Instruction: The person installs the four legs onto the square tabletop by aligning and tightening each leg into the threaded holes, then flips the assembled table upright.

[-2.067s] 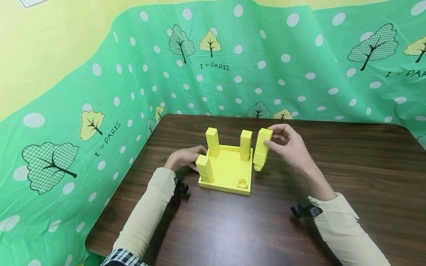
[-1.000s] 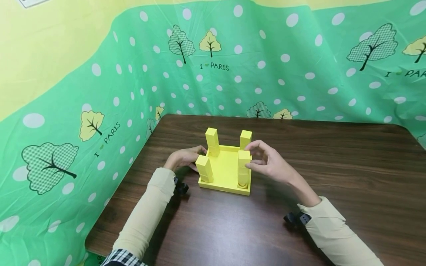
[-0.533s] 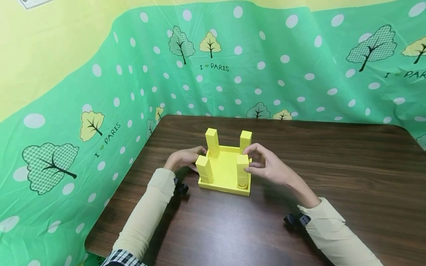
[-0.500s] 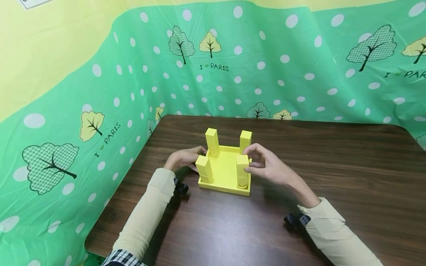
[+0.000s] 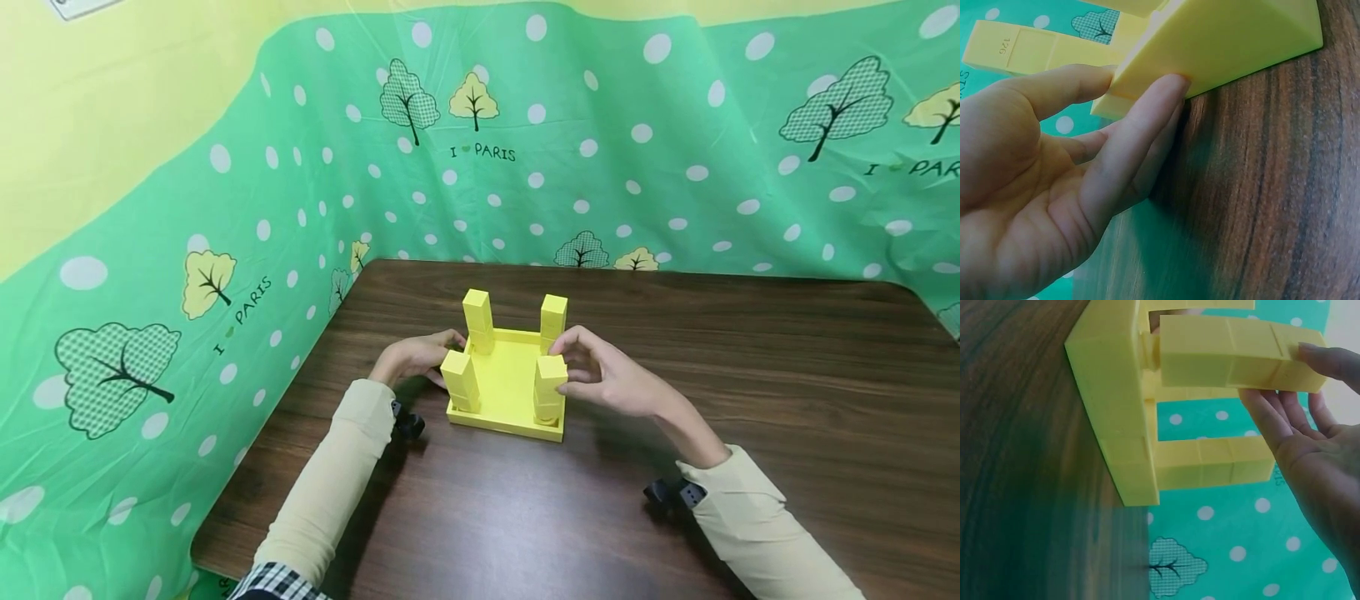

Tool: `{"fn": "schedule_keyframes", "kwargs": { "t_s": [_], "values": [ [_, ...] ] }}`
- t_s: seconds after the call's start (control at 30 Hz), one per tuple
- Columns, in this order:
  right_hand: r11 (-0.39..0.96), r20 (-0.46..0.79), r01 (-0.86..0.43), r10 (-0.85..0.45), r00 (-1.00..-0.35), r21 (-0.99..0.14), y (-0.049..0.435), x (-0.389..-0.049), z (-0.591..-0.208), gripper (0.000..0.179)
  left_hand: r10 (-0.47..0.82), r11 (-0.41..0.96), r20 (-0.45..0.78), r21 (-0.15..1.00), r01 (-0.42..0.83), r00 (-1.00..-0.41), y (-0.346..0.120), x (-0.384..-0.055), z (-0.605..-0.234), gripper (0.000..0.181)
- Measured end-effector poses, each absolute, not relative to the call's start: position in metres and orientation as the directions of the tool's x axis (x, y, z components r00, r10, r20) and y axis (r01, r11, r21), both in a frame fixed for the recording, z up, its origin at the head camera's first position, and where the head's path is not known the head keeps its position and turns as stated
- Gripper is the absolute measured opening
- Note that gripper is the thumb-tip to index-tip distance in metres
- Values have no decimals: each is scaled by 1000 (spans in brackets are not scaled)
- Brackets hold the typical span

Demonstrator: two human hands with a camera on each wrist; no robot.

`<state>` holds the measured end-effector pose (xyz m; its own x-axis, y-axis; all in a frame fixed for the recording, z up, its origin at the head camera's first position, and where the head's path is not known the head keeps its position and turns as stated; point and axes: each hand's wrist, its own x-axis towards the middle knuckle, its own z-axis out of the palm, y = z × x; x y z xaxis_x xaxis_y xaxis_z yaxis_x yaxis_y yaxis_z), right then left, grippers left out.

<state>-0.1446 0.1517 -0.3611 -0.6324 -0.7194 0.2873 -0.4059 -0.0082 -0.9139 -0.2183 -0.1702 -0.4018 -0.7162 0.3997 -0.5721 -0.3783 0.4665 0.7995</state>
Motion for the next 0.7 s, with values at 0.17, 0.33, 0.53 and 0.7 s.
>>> {"fn": "schedule_keyframes", "kwargs": {
  "t_s": [0.17, 0.33, 0.53, 0.7],
  "values": [
    [12, 274, -410, -726, -631, -912, 153, -144, -359, 41, 397, 469, -574, 797, -380, -716, -170, -218, -402, 49],
    [71, 253, -420, -703, -665, -905, 153, -143, -356, 38, 398, 470, -576, 797, -380, -714, -169, -218, -401, 48],
    [153, 290, -476, -622, -728, -866, 150, -144, -352, 20, 396, 469, -576, 796, -382, -715, -169, -217, -398, 49],
    [113, 298, -456, -617, -728, -883, 149, -147, -353, 22, 399, 466, -575, 798, -382, -714, -169, -217, -400, 49]
  ]
}}
